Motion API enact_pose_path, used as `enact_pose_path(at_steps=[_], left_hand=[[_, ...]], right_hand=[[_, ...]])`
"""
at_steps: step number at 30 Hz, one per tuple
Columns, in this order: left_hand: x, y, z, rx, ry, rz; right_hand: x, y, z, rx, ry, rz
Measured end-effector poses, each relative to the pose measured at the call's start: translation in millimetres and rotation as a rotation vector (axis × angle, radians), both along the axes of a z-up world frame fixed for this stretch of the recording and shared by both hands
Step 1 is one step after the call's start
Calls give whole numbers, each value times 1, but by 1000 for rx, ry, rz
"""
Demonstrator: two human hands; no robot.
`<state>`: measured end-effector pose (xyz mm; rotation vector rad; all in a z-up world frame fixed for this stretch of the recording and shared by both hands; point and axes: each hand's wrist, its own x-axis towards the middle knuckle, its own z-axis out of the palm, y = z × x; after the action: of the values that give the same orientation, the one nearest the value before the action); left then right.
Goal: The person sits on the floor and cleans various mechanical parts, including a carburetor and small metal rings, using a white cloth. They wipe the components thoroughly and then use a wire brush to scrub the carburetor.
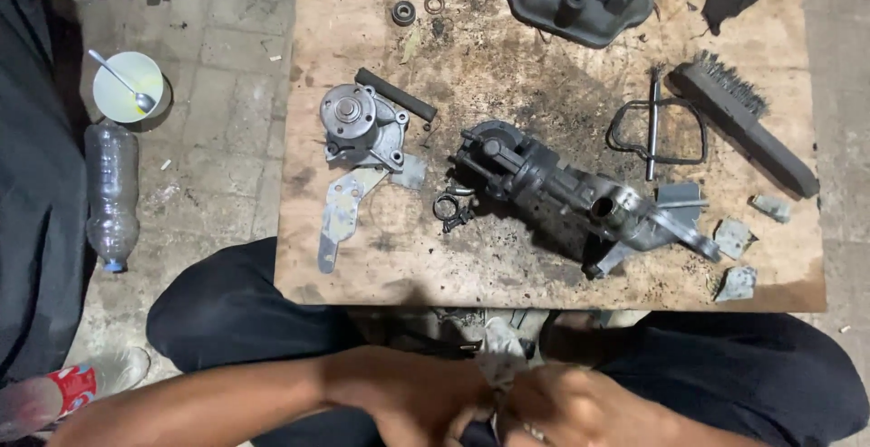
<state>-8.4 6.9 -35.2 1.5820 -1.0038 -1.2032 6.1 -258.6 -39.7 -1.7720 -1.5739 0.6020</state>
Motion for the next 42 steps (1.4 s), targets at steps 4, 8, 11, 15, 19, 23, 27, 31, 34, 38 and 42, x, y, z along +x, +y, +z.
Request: enact_pose_path(at_steps=[4,8,11,15,19,23,27,31,34,38,42], left_hand=[[-4,4,-57,-162,224,-125],[-7,44,-31,-179,324,68],[17,45,-12,56,-449,572],[45,36,23,278,-333,614],[54,42,13,274,-691,645],[64,44,14,476,-1139,639],[80,42,5,599,-1104,719],[87,41,-6,622,-1412,765],[86,41,-8,604,-1417,799],[86,46,-10,585,-1409,820],[82,45,-4,569,-1401,808]], right_hand=[[6,-55,-21,175,1805,-557],[49,-106,27,-262,1468,-1990],[37,-58,-5,743,586,-1327],[24,-37,6,802,694,-1146],[18,-26,5,503,522,-1180],[28,-14,-10,508,676,-917],[31,-5,-30,386,59,-753],[24,-7,-34,255,138,-705],[19,-8,-32,198,169,-708],[20,-9,-40,246,175,-590],[24,-2,-32,261,206,-569]])
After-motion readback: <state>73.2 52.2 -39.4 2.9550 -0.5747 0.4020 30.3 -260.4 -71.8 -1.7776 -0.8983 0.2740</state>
